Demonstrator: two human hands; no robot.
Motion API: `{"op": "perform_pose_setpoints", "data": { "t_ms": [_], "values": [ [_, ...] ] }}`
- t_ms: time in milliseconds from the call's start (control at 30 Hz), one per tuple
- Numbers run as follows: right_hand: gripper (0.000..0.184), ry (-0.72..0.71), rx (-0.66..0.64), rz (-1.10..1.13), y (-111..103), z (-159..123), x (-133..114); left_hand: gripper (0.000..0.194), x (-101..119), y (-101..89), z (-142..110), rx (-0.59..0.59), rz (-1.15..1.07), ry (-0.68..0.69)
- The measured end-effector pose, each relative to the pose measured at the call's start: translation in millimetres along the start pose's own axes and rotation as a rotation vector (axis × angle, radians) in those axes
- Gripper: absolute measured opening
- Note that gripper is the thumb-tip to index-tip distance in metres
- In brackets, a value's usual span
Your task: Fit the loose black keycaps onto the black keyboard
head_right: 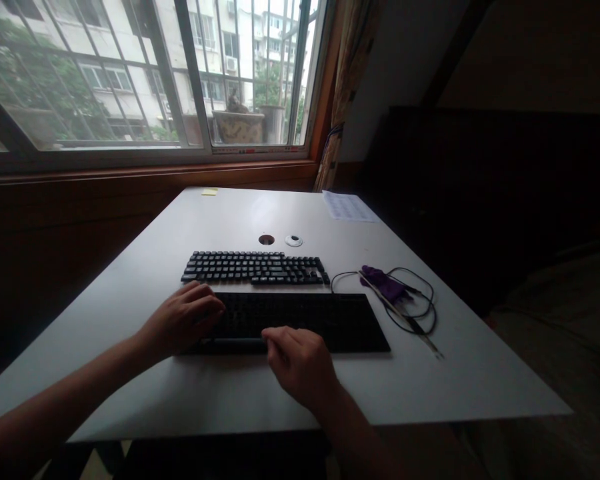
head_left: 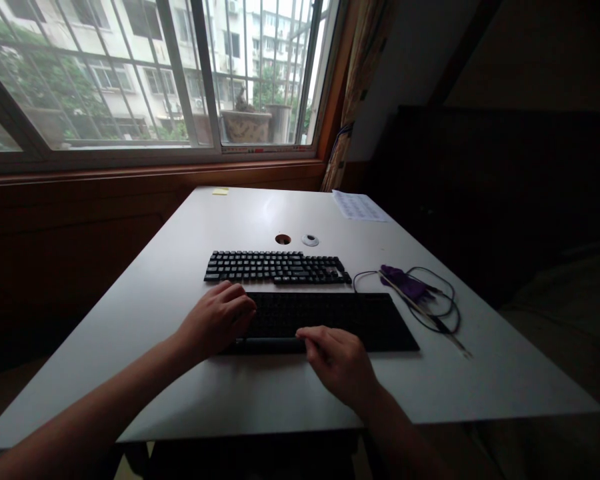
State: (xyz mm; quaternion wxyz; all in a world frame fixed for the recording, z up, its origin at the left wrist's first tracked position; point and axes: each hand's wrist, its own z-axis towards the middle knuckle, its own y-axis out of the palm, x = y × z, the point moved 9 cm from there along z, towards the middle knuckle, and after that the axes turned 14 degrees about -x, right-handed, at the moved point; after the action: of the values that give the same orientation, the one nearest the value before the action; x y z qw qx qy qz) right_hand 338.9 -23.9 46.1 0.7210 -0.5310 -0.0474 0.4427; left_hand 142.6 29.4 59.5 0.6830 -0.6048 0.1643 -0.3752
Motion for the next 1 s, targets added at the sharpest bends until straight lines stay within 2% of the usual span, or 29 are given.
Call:
{"op": "perform_pose_setpoints", "data": {
  "t_ms": [133, 233, 300, 467, 633, 767, 1000],
  "values": [
    [0.019, 0.000, 0.041, -0.177, -41.1, 14.4, 27.6, 0.012, -10.9, -3.2, 27.3, 0.009, 0.084, -0.026],
    [0.018, 0.022, 0.081, -0.285, -67.2, 28.2, 61.6, 0.010, -22.0, 6.6, 48.5, 0.015, 0.106, -0.073],
    [0.019, 0.019, 0.107, -0.327, -75.9, 35.3, 84.7, 0.012, -25.8, 13.9, 61.2, 0.014, 0.124, -0.092],
    [0.019, 0.032, 0.143, -0.326, -71.5, 35.4, 130.2, 0.016, -20.4, 28.8, 80.7, -0.010, 0.247, -0.085],
    [0.021, 0.156, 0.163, -0.162, -67.9, 24.0, 154.6, 0.019, -20.7, 45.0, 78.8, 0.030, 0.292, -0.088],
    [0.022, 0.249, 0.186, -0.073, -70.2, 21.5, 161.4, 0.027, -24.7, 56.1, 75.4, 0.022, 0.305, -0.078],
    [0.023, 0.290, 0.179, -0.028, -68.6, 22.5, 165.3, 0.030, -25.5, 58.9, 75.5, 0.003, 0.296, -0.056]
  ]
}}
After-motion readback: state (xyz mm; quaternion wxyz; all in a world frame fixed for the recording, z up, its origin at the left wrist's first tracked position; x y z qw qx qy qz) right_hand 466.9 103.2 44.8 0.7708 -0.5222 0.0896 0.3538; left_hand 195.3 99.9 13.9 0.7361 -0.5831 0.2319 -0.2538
